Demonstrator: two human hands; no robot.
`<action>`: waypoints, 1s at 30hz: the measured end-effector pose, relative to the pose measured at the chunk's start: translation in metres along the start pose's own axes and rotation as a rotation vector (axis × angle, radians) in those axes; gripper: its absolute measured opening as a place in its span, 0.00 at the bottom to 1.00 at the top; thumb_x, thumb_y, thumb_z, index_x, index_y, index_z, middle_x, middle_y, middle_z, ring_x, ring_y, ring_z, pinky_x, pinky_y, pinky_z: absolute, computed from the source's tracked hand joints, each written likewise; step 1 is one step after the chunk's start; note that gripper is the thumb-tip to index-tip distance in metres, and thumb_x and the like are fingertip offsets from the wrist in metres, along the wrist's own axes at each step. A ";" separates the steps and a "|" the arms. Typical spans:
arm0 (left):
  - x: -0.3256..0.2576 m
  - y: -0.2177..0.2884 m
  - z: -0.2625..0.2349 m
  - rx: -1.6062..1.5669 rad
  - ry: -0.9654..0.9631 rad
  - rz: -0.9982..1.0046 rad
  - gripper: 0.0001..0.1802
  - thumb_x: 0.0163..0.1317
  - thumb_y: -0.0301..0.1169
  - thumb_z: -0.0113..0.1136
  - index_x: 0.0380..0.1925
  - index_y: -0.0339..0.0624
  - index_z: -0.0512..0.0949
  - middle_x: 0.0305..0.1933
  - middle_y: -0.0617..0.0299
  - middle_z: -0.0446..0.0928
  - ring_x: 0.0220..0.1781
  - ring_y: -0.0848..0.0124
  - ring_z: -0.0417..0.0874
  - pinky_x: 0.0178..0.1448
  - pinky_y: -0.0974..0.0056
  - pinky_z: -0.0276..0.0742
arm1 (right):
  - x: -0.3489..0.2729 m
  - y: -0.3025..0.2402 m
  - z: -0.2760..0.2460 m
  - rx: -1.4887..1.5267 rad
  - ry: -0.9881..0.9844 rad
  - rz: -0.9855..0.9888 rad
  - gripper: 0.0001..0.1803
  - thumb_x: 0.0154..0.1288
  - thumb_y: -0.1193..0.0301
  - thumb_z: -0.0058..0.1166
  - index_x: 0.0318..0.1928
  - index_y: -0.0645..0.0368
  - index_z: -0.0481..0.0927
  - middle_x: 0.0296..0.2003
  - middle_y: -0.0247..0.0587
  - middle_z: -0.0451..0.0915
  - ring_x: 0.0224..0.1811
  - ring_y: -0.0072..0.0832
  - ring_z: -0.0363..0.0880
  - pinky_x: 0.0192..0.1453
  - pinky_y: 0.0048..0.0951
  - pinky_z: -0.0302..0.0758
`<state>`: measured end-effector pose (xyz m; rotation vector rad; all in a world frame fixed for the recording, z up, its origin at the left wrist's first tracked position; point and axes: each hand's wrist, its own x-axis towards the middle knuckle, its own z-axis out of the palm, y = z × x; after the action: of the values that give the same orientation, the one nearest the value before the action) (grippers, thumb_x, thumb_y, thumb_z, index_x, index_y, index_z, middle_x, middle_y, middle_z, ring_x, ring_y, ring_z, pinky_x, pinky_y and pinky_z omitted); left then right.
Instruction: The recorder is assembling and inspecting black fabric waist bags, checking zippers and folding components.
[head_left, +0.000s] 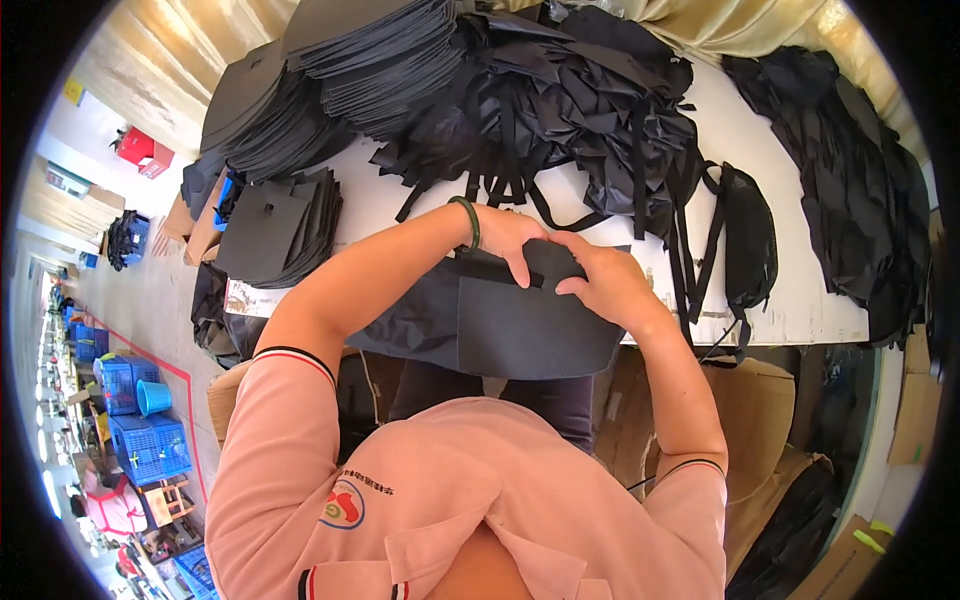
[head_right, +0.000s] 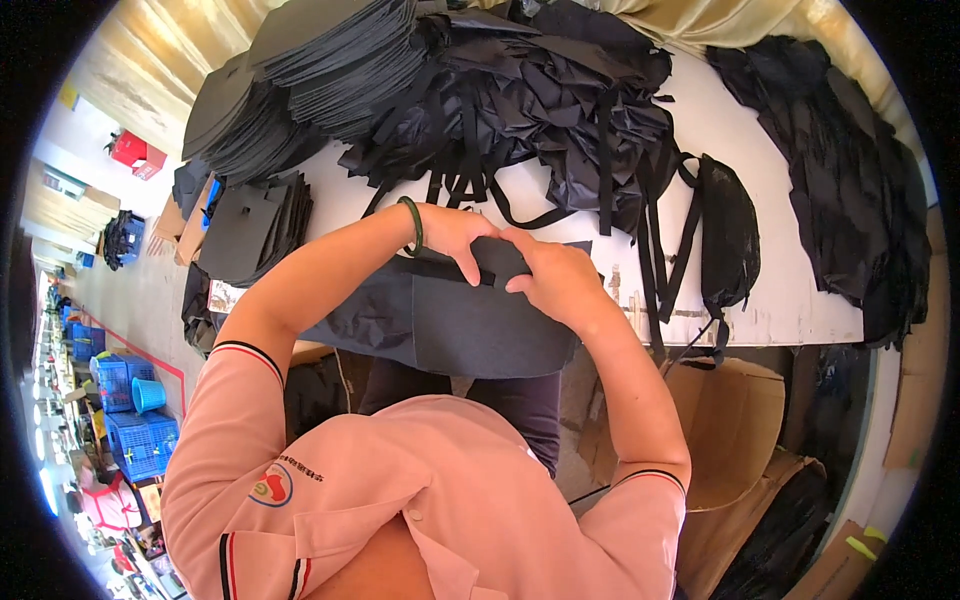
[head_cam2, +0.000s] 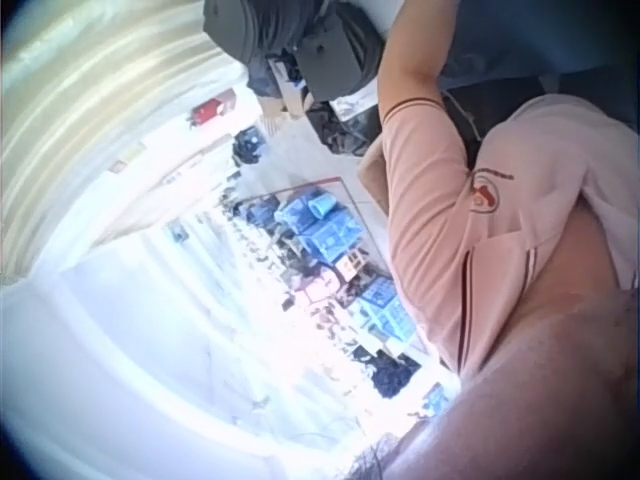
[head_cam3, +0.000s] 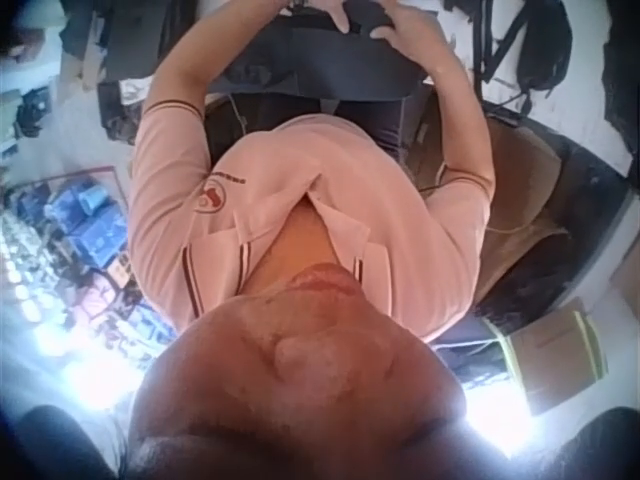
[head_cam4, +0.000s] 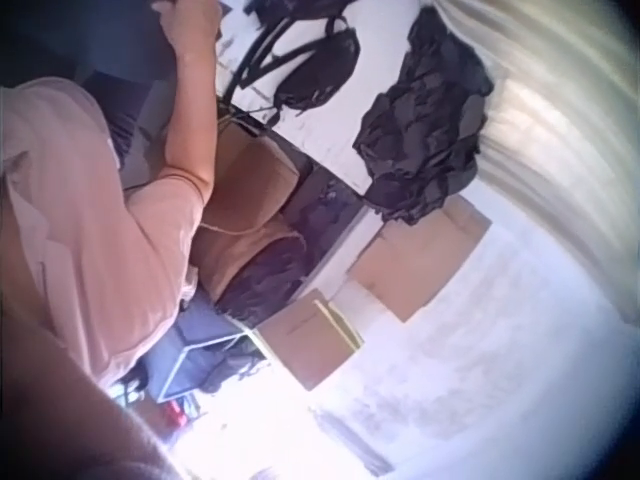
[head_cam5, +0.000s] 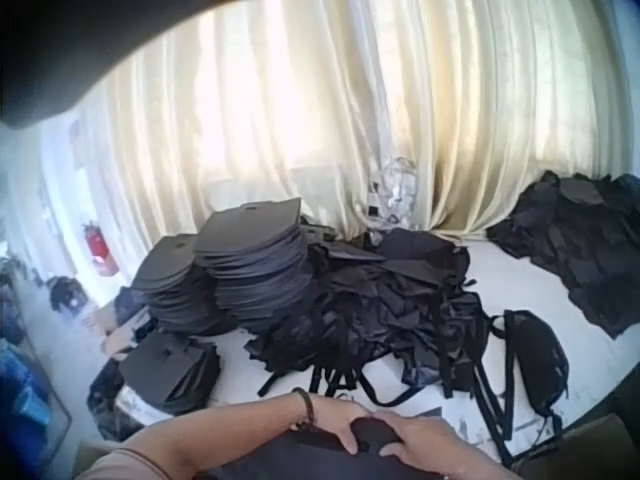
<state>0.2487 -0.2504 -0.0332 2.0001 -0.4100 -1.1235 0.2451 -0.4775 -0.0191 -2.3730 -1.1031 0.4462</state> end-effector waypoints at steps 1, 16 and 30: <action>0.001 -0.001 0.000 0.004 -0.006 -0.004 0.34 0.48 0.28 0.75 0.58 0.36 0.74 0.50 0.57 0.82 0.50 0.68 0.81 0.57 0.64 0.75 | -0.002 0.000 0.000 -0.016 0.025 -0.018 0.35 0.54 0.68 0.67 0.62 0.51 0.68 0.40 0.49 0.84 0.44 0.46 0.83 0.46 0.44 0.77; -0.013 0.000 0.083 0.854 0.737 0.465 0.42 0.52 0.47 0.70 0.64 0.40 0.66 0.71 0.45 0.61 0.75 0.49 0.59 0.73 0.42 0.56 | -0.009 0.039 0.037 -0.215 0.222 0.088 0.28 0.53 0.67 0.68 0.55 0.55 0.74 0.41 0.51 0.80 0.44 0.46 0.81 0.46 0.43 0.77; -0.005 -0.054 0.144 0.822 0.563 0.321 0.55 0.53 0.66 0.57 0.74 0.48 0.54 0.78 0.49 0.50 0.80 0.52 0.47 0.77 0.35 0.36 | 0.198 0.107 -0.022 -0.310 0.527 0.276 0.24 0.59 0.74 0.56 0.57 0.57 0.72 0.51 0.47 0.77 0.53 0.47 0.78 0.56 0.43 0.77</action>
<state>0.1217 -0.2823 -0.1142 2.6879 -0.9478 -0.1384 0.4446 -0.3894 -0.0775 -2.6952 -0.6384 -0.2799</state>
